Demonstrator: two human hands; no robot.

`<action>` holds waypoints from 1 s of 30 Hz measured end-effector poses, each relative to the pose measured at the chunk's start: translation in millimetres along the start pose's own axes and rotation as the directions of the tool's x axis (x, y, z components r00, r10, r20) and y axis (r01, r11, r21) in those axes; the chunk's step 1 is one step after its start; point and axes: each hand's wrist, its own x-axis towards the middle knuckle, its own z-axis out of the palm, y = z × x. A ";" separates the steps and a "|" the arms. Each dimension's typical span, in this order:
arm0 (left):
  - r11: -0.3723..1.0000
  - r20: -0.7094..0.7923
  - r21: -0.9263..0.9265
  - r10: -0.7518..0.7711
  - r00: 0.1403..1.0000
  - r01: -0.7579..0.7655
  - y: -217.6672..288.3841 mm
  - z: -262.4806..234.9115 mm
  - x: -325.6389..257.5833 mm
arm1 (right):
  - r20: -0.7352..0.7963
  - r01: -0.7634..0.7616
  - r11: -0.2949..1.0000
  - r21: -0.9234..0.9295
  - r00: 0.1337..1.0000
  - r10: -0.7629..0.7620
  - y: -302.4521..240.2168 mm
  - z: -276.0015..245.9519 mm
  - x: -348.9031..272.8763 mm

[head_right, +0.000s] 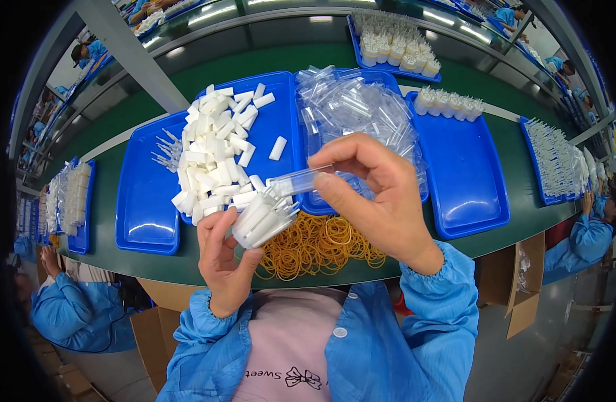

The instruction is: The person assembles units by attaching white foam pieces onto the prongs of a plastic base, sliding clear plastic tubes over the foam pieces, and wrapping a rubber band around the bundle.

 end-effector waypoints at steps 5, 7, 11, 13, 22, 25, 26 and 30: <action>0.975 0.019 0.198 0.095 0.995 -0.097 1.0 -3.5 -2.6 | -0.116 -0.073 0.997 0.038 0.990 0.077 -3.4 -0.9 -2.7; 0.955 0.010 0.249 0.161 0.987 -0.158 2.2 -1.9 -1.5 | -0.086 -0.102 0.995 0.014 0.991 0.103 -3.9 -3.1 -2.2; 0.941 0.016 0.275 0.201 0.979 -0.198 -0.1 -2.6 -2.7 | -0.024 -0.159 0.987 0.015 0.987 0.159 0.3 -0.6 -2.5; 0.991 0.001 0.100 0.086 0.996 -0.086 2.3 -0.9 -1.5 | -0.018 -0.155 0.987 0.050 0.988 0.156 7.2 2.5 -5.5; 0.984 0.103 -0.129 -0.108 0.989 0.121 11.3 -2.1 1.6 | -0.004 -0.269 0.957 0.112 0.963 0.271 12.0 13.8 -12.7; 0.998 0.122 0.010 -0.065 0.990 0.064 11.7 -3.3 1.5 | 0.009 -0.265 0.952 0.154 0.964 0.267 15.2 13.1 -15.3; 0.997 0.125 0.070 -0.035 0.992 0.026 11.6 -3.5 1.3 | 0.009 -0.265 0.952 0.155 0.964 0.267 13.6 12.5 -16.0; 0.977 0.127 0.186 0.081 0.989 -0.104 14.8 -3.2 4.2 | 0.053 -0.305 0.913 0.270 0.952 0.303 9.9 9.4 -17.9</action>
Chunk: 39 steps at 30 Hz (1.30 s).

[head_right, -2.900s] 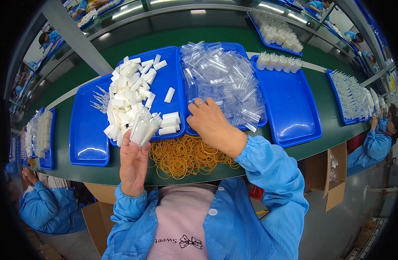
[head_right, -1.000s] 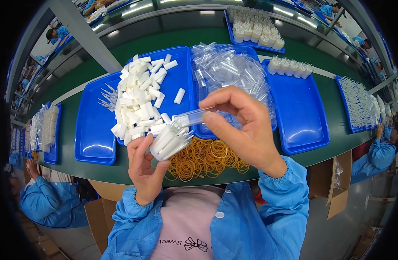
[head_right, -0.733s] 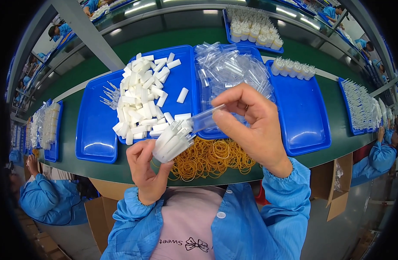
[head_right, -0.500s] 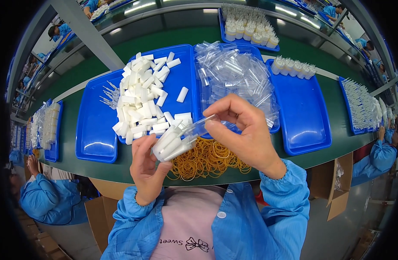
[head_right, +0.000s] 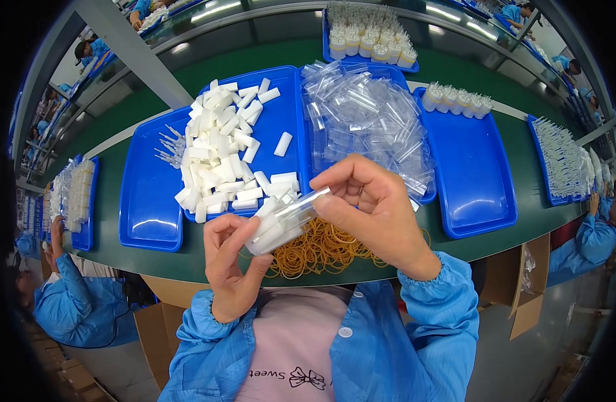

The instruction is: The person assembles units by attaching white foam pieces onto the prongs of a plastic base, sliding clear plastic tubes over the foam pieces, and wrapping a rubber band around the bundle.

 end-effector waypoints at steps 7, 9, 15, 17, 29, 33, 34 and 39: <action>0.985 0.005 0.153 0.077 0.997 -0.077 8.6 -2.5 3.3 | -0.024 0.124 0.981 -0.149 0.991 -0.129 -3.9 2.0 -6.7; 0.980 0.009 0.174 0.091 0.996 -0.091 10.7 -3.3 4.5 | -0.023 0.130 0.980 -0.152 0.991 -0.135 -7.1 2.1 -8.8; 0.975 0.025 0.200 0.093 0.995 -0.096 14.9 -5.4 5.2 | 0.077 0.234 0.904 -0.357 0.972 -0.221 -16.7 -1.5 -15.1; 0.979 0.042 0.178 0.092 0.995 -0.098 17.0 -5.7 4.7 | 0.146 0.286 0.844 -0.454 0.958 -0.246 -17.6 -1.3 -16.9; 0.997 0.145 -0.059 0.055 0.988 -0.047 11.7 -7.5 7.3 | 0.028 0.055 0.993 -0.105 0.998 -0.052 -7.0 -0.9 -7.1; 0.997 0.154 -0.066 0.050 0.987 -0.040 10.0 -6.8 6.9 | 0.060 0.107 0.987 -0.121 0.993 -0.100 -5.5 1.7 -10.2; 0.997 0.150 -0.065 0.053 0.987 -0.043 9.5 -6.7 7.8 | 0.054 0.196 0.948 -0.250 0.981 -0.188 -5.4 1.7 -10.2; 0.998 0.124 -0.053 -0.034 0.992 0.041 7.3 -3.5 4.5 | 0.073 0.306 0.813 -0.495 0.947 -0.312 0.1 3.0 -13.3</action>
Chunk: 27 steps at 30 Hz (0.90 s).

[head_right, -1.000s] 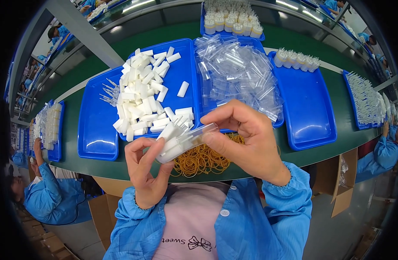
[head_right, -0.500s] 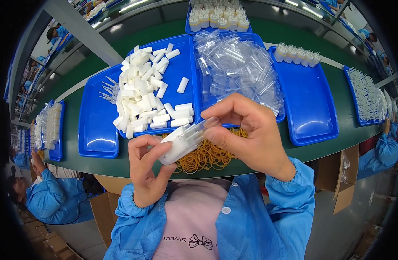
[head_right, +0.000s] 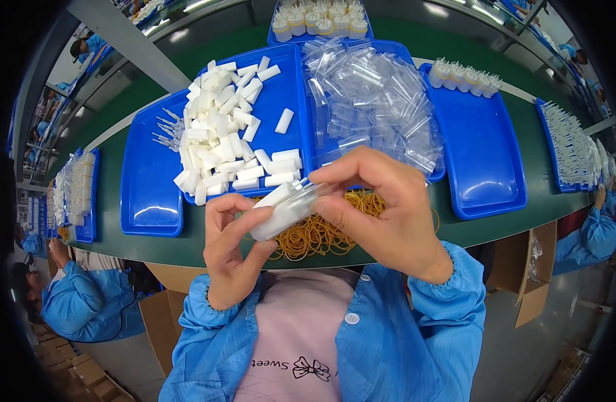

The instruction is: The person assembles units by attaching white foam pieces onto the prongs of a plastic base, sliding clear plastic tubes over the foam pieces, and wrapping a rubber band around the bundle.

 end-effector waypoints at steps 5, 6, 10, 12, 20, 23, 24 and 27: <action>0.999 -0.036 -0.045 -0.024 0.999 0.022 -4.9 0.6 -7.4 | 0.071 -0.218 0.917 0.334 0.976 0.207 8.9 5.2 -0.4; 0.989 -0.086 -0.141 -0.056 0.995 0.044 -6.4 3.2 -8.2 | 0.074 -0.216 0.917 0.335 0.976 0.203 8.4 4.5 0.3; 0.650 -0.014 -0.731 -0.319 0.948 0.208 -21.4 7.6 -8.5 | 0.016 -0.144 0.954 0.261 0.989 0.145 7.9 2.2 2.4; 0.625 -0.006 -0.731 -0.409 0.913 0.275 -19.9 13.0 -8.3 | -0.002 -0.121 0.969 0.217 0.992 0.125 10.2 1.8 3.6; 0.485 0.042 -0.823 -0.470 0.882 0.297 -20.4 23.2 -7.2 | -0.226 0.013 0.998 -0.058 0.974 -0.026 13.2 7.6 -4.5; 0.526 -0.008 -0.817 -0.422 0.907 0.238 -21.6 27.2 -10.9 | -0.217 0.084 0.988 -0.130 0.970 -0.111 11.4 9.1 -7.7; 0.551 -0.040 -0.809 -0.398 0.916 0.204 -21.4 28.1 -11.5 | -0.217 0.082 0.988 -0.129 0.970 -0.109 10.0 11.4 -8.5; 0.580 -0.096 -0.800 -0.376 0.922 0.153 -20.6 30.7 -13.7 | -0.155 0.115 0.990 -0.078 0.980 -0.126 5.2 18.5 -7.2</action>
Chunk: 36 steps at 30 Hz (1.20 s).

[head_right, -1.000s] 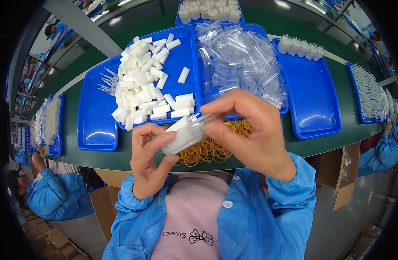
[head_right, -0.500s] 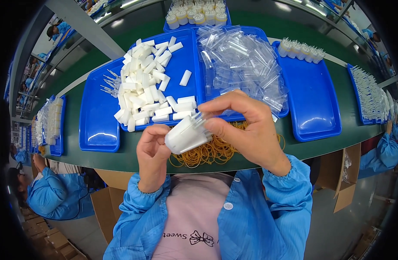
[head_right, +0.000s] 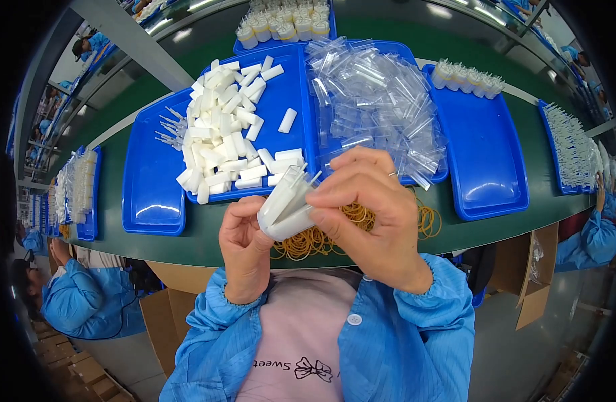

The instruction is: The person assembles units by attaching white foam pieces onto the prongs of a plastic base, sliding clear plastic tubes over the foam pieces, and wrapping a rubber band around the bundle.

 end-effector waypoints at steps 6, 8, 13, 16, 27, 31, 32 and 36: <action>0.999 0.016 -0.022 0.035 0.999 -0.035 -2.0 -1.2 -2.7 | 0.003 0.007 0.999 0.038 1.000 -0.008 -0.2 7.8 -2.9; 0.999 0.005 -0.037 0.011 1.000 -0.010 -3.1 -2.7 -2.1 | 0.006 -0.006 0.999 0.043 1.000 0.006 2.0 8.6 -3.8; 0.996 0.009 -0.046 -0.080 0.997 0.080 4.2 0.2 0.9 | -0.008 -0.031 0.999 0.033 0.999 0.031 8.7 11.7 -1.8; 0.988 0.058 -0.116 -0.091 0.994 0.098 8.8 1.0 1.1 | -0.001 -0.025 0.999 0.020 1.000 0.025 8.2 12.5 0.6; 0.998 -0.142 -0.010 -0.064 0.988 0.063 10.8 -28.6 10.5 | 0.141 0.161 0.813 -0.560 0.985 -0.098 64.6 -10.7 20.8; 0.996 -0.164 -0.056 -0.078 0.983 0.070 11.0 -27.5 10.4 | 0.366 0.242 0.655 -0.716 0.929 0.057 79.7 4.0 15.7; 0.996 -0.163 -0.054 -0.079 0.983 0.071 11.0 -26.9 9.9 | 0.403 0.275 0.587 -0.762 0.910 0.096 82.7 6.5 15.7; 0.994 -0.157 -0.035 -0.107 0.982 0.103 11.4 -27.7 9.9 | 0.414 0.297 0.580 -0.758 0.907 0.077 86.5 10.3 18.6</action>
